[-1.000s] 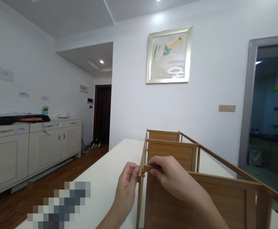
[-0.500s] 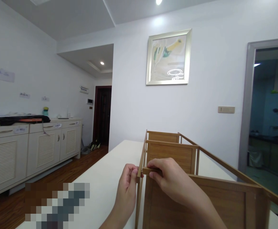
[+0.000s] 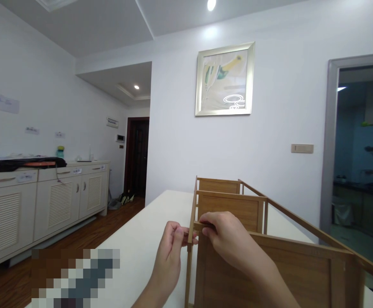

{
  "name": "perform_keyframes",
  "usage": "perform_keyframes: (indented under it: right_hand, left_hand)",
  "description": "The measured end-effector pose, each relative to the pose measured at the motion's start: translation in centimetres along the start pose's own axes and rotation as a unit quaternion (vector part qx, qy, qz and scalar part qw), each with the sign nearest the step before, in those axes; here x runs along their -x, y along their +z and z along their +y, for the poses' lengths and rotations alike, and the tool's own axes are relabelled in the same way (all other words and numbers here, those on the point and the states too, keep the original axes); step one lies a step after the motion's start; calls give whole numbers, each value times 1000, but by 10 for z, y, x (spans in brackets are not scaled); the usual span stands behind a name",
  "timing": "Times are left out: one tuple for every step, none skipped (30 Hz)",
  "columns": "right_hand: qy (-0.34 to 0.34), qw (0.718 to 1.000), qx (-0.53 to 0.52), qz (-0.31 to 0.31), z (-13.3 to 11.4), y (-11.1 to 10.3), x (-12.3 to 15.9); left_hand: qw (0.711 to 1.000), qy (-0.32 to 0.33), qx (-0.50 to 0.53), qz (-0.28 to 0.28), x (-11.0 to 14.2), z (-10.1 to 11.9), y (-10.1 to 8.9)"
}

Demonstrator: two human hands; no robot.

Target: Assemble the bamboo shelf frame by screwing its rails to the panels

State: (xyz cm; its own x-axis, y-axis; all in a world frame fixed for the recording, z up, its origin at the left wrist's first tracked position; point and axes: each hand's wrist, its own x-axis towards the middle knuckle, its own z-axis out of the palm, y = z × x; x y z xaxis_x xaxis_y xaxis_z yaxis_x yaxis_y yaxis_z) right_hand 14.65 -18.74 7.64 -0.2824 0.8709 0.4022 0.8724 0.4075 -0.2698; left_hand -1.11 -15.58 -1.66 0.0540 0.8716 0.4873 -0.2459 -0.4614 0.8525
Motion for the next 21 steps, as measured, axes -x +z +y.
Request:
perform_keyframes:
  right_hand:
    - [-5, 1000, -6, 2, 1, 0, 0]
    - [-12, 1000, -13, 5, 2, 0, 0]
    - [-18, 1000, -20, 11, 2, 0, 0]
    - [-22, 999, -23, 16, 3, 1, 0]
    - [-25, 999, -26, 20, 4, 1, 0]
    - [-27, 999, -27, 24, 4, 1, 0]
    - [-28, 999, -27, 26, 5, 1, 0]
    - [-29, 999, -26, 27, 5, 1, 0]
    - [-29, 999, -25, 26, 5, 1, 0]
    - [-30, 999, -26, 25, 5, 1, 0]
    - [-32, 999, -29, 25, 5, 1, 1]
    - [-35, 998, -34, 26, 5, 0, 1]
    - [-38, 998, -40, 27, 5, 0, 1]
    - [-40, 998, -46, 29, 6, 0, 1]
    - [-41, 997, -50, 29, 6, 0, 2]
    - [-40, 997, -51, 29, 6, 0, 2]
    - [-39, 998, -51, 28, 7, 0, 2]
    - [-38, 998, -51, 26, 7, -1, 2]
    - [-38, 998, -50, 25, 7, -1, 2]
    - [-38, 998, -50, 23, 7, -1, 2]
    - [-39, 998, -51, 22, 7, -1, 3]
  left_hand:
    - [1000, -4, 11, 1, 0, -1, 1]
    - [1000, -7, 24, 0, 1, -2, 2]
    - [999, -10, 37, -3, 1, -3, 3]
    - [999, -13, 52, -5, 2, -4, 4]
    - [998, -16, 66, -6, 3, -6, 5]
    - [997, -16, 78, -4, 4, -7, 6]
    - [996, -16, 87, -1, 5, -9, 7]
    - [996, -13, 92, 4, 6, -10, 8]
    - [996, -8, 94, 7, 7, -12, 9]
    - [995, -3, 95, 10, 7, -13, 10]
    - [995, 1, 95, 9, 8, -14, 10]
    - [995, 3, 97, 8, 8, -14, 11]
    - [995, 2, 103, 7, 8, -14, 11]
    - [994, -3, 113, 5, 7, -14, 11]
    - [992, -11, 126, 2, 7, -13, 11]
    - [990, -18, 140, -1, 7, -11, 12]
    - [988, -24, 152, -4, 6, -10, 12]
    - [986, -28, 164, -6, 5, -8, 13]
    - [985, -28, 173, -8, 5, -7, 14]
    - [983, -26, 180, -8, 4, -6, 14]
    - [982, -23, 186, -7, 2, -6, 15]
